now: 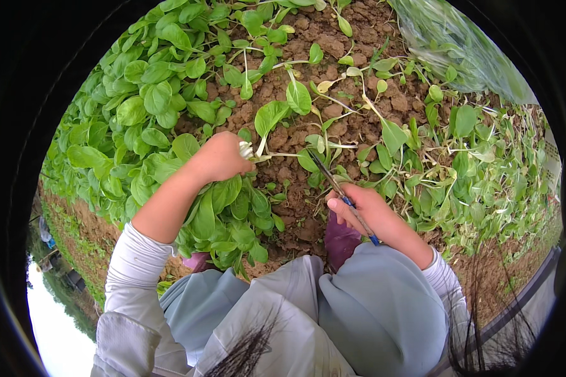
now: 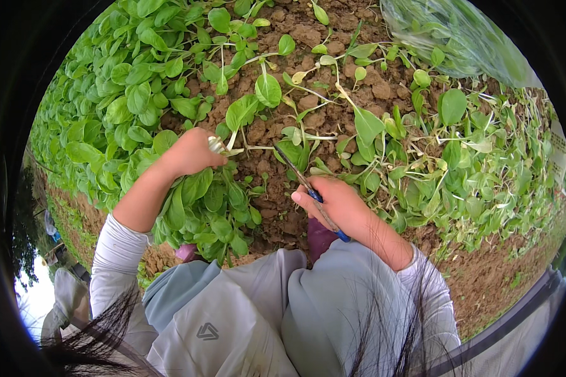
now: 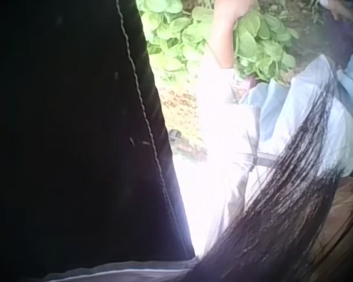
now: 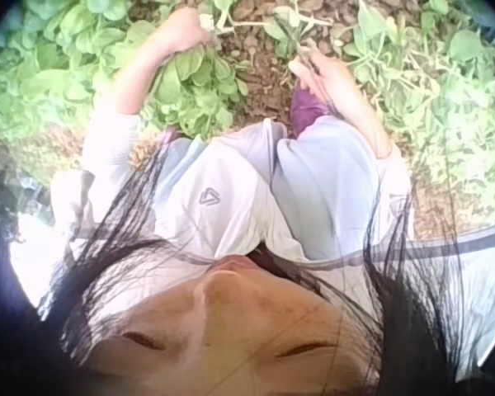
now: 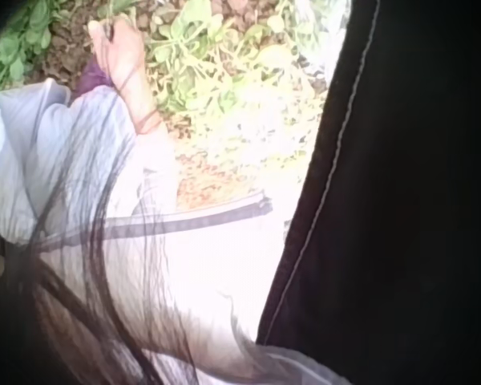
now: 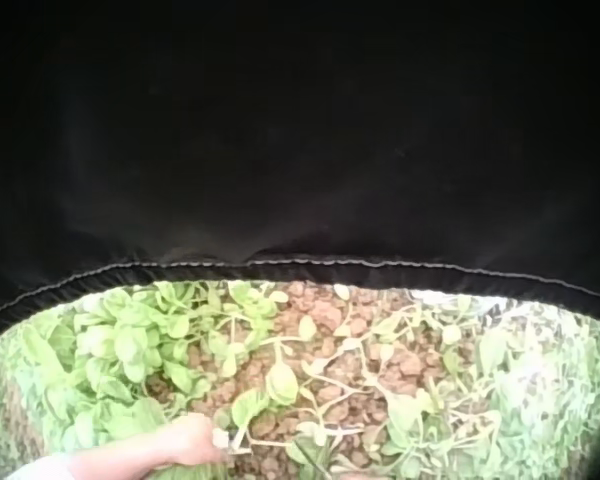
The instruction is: The person uses shears to cut leafy green vegetables from the ground in a garden. They gather the cut vegetables into a bunch in their left hand and place them into a plastic bag.
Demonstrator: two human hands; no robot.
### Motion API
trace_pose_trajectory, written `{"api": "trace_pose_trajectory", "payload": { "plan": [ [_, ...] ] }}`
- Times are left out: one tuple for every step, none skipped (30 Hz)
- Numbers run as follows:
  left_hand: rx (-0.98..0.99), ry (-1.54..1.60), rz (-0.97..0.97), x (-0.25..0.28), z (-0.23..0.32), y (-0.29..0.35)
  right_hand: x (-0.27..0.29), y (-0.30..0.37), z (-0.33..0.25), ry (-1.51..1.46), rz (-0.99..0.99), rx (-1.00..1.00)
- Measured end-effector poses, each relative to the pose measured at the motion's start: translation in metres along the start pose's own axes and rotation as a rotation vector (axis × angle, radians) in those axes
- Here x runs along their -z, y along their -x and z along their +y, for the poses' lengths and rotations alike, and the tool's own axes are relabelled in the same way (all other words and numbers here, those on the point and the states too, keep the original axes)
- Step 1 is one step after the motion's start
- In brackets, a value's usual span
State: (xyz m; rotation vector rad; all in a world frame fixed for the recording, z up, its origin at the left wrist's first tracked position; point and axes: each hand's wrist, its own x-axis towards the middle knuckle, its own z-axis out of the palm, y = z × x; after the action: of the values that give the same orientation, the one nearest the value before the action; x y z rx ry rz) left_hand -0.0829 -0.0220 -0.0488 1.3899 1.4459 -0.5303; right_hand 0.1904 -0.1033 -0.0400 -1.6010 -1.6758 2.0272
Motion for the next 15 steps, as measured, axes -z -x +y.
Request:
{"api": "trace_pose_trajectory", "payload": {
  "plan": [
    [0.004, 0.169, 0.04, 0.003, -0.002, 0.005, 0.0, 0.0, -0.003, -0.034, -0.053, -0.008],
    [-0.007, 0.208, 0.086, 0.006, 0.003, 0.012, 0.0, 0.001, -0.008, -0.068, -0.106, -0.015],
    [-0.02, 0.248, 0.132, 0.012, 0.011, 0.021, -0.001, 0.002, -0.012, -0.1, -0.157, -0.024],
    [-0.035, 0.289, 0.177, 0.014, 0.015, 0.025, -0.002, 0.0, -0.012, -0.026, -0.128, 0.039],
    [-0.076, 0.31, 0.195, 0.014, 0.014, 0.025, -0.004, -0.002, -0.011, 0.049, -0.099, 0.1],
    [-0.091, 0.321, 0.205, 0.014, 0.016, 0.026, -0.005, -0.005, -0.009, 0.125, -0.072, 0.162],
    [-0.108, 0.333, 0.213, 0.015, 0.021, 0.028, -0.007, -0.008, -0.006, 0.191, -0.027, 0.194],
    [-0.126, 0.344, 0.22, 0.015, 0.026, 0.029, -0.007, -0.009, -0.008, 0.227, -0.006, 0.186],
    [-0.145, 0.308, 0.237, 0.014, 0.03, 0.031, -0.007, -0.011, -0.011, 0.26, 0.01, 0.182],
    [-0.164, 0.272, 0.253, 0.012, 0.033, 0.031, -0.007, -0.013, -0.013, 0.294, 0.027, 0.176],
    [-0.185, 0.235, 0.267, 0.011, 0.038, 0.032, -0.007, -0.014, -0.017, 0.316, 0.033, 0.157],
    [-0.19, 0.219, 0.281, 0.009, 0.042, 0.032, -0.006, -0.015, -0.02, 0.338, 0.039, 0.134],
    [-0.196, 0.203, 0.295, 0.007, 0.046, 0.032, -0.005, -0.016, -0.021, 0.361, 0.045, 0.112],
    [-0.202, 0.186, 0.308, 0.005, 0.049, 0.032, -0.005, -0.018, -0.021, 0.363, 0.051, 0.099],
    [-0.194, 0.181, 0.291, 0.004, 0.051, 0.03, -0.005, -0.018, -0.021, 0.366, 0.058, 0.086]
  ]
}}
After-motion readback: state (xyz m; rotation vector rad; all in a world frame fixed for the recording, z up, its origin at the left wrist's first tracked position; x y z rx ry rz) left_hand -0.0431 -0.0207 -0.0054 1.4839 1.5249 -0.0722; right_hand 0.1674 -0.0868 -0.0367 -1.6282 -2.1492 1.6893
